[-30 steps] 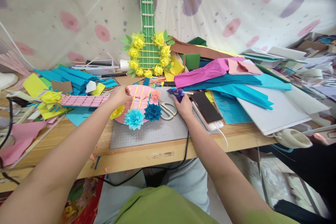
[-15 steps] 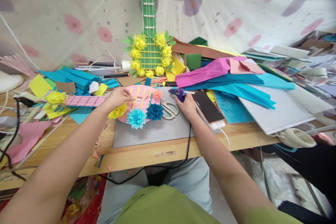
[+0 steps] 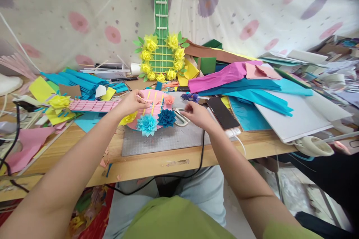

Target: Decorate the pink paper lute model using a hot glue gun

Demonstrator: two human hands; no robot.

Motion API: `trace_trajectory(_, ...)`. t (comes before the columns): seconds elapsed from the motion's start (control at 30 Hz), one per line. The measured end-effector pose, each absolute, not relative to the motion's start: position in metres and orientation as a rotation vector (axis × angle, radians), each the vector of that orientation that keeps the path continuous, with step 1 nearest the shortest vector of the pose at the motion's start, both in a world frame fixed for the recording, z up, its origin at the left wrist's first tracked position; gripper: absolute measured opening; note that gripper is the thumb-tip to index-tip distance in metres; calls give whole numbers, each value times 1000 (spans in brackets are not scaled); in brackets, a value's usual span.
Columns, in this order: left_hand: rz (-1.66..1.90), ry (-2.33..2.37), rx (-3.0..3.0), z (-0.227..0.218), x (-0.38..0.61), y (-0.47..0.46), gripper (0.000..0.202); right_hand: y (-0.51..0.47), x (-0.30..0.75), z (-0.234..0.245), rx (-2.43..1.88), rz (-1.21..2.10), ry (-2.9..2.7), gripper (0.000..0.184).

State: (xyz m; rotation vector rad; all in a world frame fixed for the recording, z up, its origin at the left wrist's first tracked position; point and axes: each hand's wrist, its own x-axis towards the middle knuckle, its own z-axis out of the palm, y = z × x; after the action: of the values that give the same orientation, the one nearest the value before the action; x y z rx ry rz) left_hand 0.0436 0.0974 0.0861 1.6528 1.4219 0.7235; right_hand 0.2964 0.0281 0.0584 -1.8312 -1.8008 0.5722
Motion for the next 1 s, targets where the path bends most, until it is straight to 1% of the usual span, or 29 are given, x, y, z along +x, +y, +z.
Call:
trace_trajectory(0.1,649,1476,1822,88,53,93,45,53,261,62,-1416,844,-1647,19)
trace_trajectory(0.2,583,1509,1900,90,60,91,44,76,231,61,-1264,1042,-1610,24)
trace_trajectory(0.3,566,1488,1927,90,60,91,43,84,213,63,-1290,1090,-1631,25)
trace_trajectory(0.43,565,1432,1931,86,54,91,45,82,209,66,-1349,999,-1631,23)
trace_trajectory(0.57,478,1444,1948,83,45,90,39,84,214,65,-1385,1016,-1575,21)
trace_trajectory(0.63,448,1514,1974,85,40,92,35,87,217,63,-1388,1068,-1513,20)
trace_trajectory(0.73,426,1769,2111,89,35,94,26,92,221,63,-1380,1130,-1444,17)
trace_trajectory(0.8,488,1901,2245,91,37,93,20,92,222,64,-1374,1159,-1430,17)
trace_trajectory(0.9,699,1755,2330,90,48,88,25,90,222,66,-1373,1178,-1413,16)
trace_trajectory(1.0,803,1484,2079,84,62,82,29,88,223,66,-1365,1166,-1403,16)
